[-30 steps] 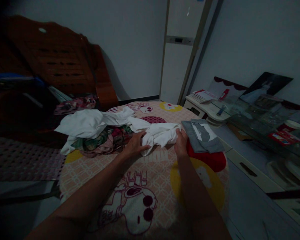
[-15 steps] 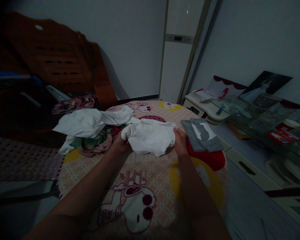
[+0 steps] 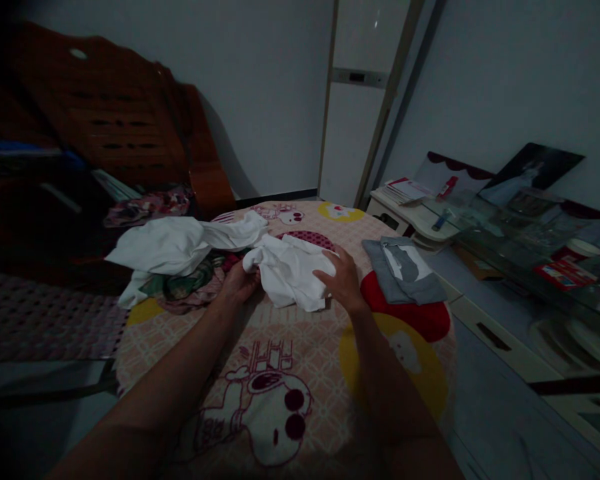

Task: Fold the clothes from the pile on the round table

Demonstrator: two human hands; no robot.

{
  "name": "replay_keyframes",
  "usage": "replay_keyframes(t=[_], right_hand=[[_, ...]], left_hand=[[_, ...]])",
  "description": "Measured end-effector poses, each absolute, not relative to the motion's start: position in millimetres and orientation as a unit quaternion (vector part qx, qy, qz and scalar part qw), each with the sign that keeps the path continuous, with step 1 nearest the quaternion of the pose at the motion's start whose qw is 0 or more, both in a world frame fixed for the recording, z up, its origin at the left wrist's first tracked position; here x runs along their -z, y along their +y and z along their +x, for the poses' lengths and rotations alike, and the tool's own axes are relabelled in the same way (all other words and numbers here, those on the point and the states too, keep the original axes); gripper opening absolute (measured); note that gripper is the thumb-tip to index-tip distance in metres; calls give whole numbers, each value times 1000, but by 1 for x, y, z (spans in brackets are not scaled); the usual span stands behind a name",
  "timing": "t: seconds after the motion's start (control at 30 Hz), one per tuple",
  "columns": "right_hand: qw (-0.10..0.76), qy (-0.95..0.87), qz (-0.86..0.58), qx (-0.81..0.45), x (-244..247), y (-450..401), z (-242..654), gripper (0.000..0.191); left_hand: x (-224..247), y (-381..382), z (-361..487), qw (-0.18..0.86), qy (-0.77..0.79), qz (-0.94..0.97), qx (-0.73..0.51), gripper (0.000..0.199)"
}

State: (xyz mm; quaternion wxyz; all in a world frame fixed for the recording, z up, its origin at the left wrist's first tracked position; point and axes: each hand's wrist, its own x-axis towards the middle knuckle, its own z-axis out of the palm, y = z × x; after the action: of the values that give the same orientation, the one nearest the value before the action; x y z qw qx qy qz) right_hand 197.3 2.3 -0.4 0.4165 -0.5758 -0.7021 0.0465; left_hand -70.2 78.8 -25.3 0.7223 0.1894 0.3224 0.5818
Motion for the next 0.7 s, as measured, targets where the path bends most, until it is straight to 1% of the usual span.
replay_keyframes(t=[0.07, 0.13, 0.23, 0.27, 0.3, 0.37, 0.47, 0.57, 0.6, 0.7], right_hand=[[332, -779, -529, -49, -2, -2, 189, 49], [264, -810, -521, -56, -1, -5, 182, 47], [191, -796, -572, -56, -2, -6, 179, 20], [177, -784, -593, -55, -3, -6, 180, 16], [170, -773, -608, -57, -5, -5, 181, 18], [180, -768, -609, -76, -8, -5, 186, 20], [229, -796, -541, -148, -10, -7, 192, 15], [267, -806, -489, -202, -8, -9, 194, 39], [276, -802, -487, -209, -8, -10, 194, 38], [292, -785, -502, -217, -11, -10, 193, 14]], left_hand=[[21, 76, -69, 716, 329, 156, -596, 8], [17, 74, -68, 714, 334, 144, -599, 10], [12, 72, -69, 711, 341, 148, -597, 10], [11, 71, -69, 709, 343, 151, -598, 9], [10, 71, -69, 707, 345, 153, -598, 8], [10, 71, -69, 705, 347, 160, -597, 7], [11, 72, -69, 703, 349, 177, -594, 7], [14, 73, -70, 696, 356, 193, -593, 10], [14, 73, -70, 694, 358, 194, -594, 11], [14, 72, -70, 694, 358, 192, -595, 12]])
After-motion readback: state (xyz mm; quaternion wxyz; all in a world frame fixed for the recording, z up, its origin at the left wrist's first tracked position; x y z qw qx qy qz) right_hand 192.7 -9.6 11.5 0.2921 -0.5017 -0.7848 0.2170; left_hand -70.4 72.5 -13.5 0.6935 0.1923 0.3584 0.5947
